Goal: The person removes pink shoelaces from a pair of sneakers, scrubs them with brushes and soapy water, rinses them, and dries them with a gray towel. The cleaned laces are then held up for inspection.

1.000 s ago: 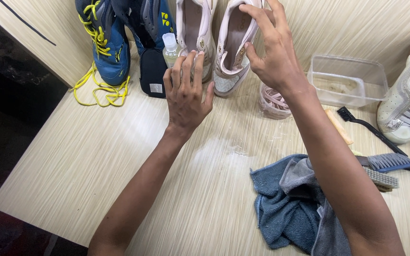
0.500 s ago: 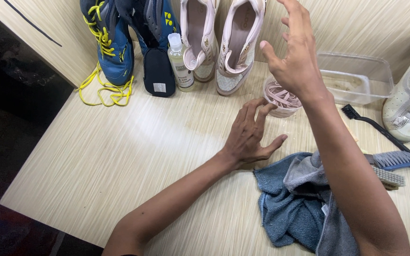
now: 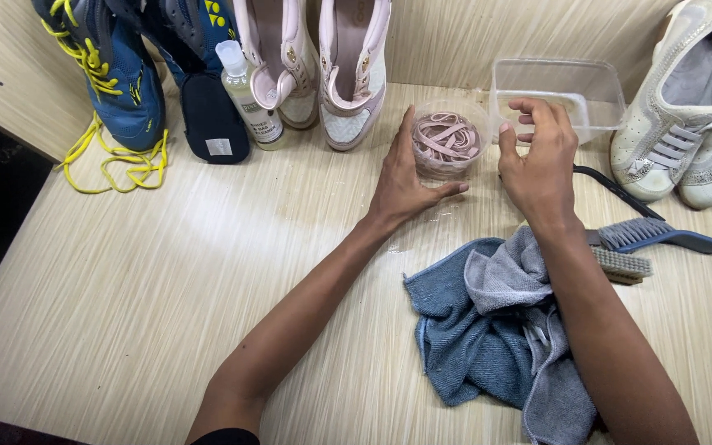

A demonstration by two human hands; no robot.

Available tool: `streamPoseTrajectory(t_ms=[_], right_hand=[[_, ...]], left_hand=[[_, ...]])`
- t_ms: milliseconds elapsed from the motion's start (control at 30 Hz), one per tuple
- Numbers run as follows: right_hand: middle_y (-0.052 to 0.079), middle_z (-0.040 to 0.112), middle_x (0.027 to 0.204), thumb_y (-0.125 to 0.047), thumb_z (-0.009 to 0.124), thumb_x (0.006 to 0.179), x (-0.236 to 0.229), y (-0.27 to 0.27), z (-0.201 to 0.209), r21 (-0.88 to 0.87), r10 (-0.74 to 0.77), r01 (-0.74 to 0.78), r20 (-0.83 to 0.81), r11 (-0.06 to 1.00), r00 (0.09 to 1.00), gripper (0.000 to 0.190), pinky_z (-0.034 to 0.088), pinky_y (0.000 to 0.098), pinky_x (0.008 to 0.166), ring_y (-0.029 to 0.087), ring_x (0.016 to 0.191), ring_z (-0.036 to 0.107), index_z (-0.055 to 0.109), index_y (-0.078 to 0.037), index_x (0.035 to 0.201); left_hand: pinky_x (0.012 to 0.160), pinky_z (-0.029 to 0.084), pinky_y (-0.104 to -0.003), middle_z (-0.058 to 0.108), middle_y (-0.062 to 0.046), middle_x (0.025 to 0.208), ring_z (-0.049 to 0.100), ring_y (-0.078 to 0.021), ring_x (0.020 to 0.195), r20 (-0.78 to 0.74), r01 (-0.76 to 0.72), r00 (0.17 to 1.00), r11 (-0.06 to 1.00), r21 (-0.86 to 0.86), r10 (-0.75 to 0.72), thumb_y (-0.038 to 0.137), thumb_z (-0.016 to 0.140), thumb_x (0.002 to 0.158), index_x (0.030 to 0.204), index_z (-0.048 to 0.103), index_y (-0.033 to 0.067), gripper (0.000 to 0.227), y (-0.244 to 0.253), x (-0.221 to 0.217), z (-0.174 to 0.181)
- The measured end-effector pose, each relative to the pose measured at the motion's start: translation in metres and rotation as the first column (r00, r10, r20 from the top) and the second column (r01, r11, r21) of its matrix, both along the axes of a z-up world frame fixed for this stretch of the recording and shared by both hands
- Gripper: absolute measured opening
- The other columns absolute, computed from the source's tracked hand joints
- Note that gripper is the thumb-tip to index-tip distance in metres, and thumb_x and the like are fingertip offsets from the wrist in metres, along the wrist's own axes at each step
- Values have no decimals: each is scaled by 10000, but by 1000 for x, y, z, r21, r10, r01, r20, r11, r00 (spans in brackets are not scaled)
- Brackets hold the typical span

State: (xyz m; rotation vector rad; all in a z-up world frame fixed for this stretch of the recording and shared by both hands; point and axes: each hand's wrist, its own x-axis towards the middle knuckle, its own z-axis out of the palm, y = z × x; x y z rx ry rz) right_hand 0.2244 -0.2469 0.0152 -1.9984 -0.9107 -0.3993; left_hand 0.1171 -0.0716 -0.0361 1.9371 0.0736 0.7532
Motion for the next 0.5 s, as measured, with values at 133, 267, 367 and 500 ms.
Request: streamPoseTrajectory(t_ms=[133,267,367,500], right_hand=[[250,562,1149,95,689,946,-9,8,-5,-15,8,-8,48,1000,999,298,612,381,803,413,995,689,663,45,1238],[246,575,1135,88,640,905,-14,7,-13,-34,66,-72,-149,997,987,312,618,345,750,345,861,713,682,19,1206],[228,585,1067,127,611,825,-18,3,-5,-49,93,-105,-202,993,975,321,617,319,700,330,799,731,715,5,1103],[214,598,936,104,693,728,-22,-5,9,-100,112,-144,-273,985,955,265,616,289,633,321,733,744,755,-16,957]], left_hand=[[1107,510,-581,596,-290,1290,639,-481,1241,17,-64,998,998,6,64,434,967,676,1559,345,35,1151,8,3,-3],[941,585,-448,596,-164,1124,685,-339,1023,18,-123,992,992,24,122,488,1004,600,1493,429,105,1129,3,-10,-5],[891,572,-406,531,-119,1046,651,-284,941,7,-130,992,991,-19,130,556,954,652,1448,464,105,1038,-7,-29,7],[878,530,-384,494,-104,977,609,-267,916,-7,-109,994,983,-148,109,553,708,945,1289,538,94,598,-2,-24,-12]])
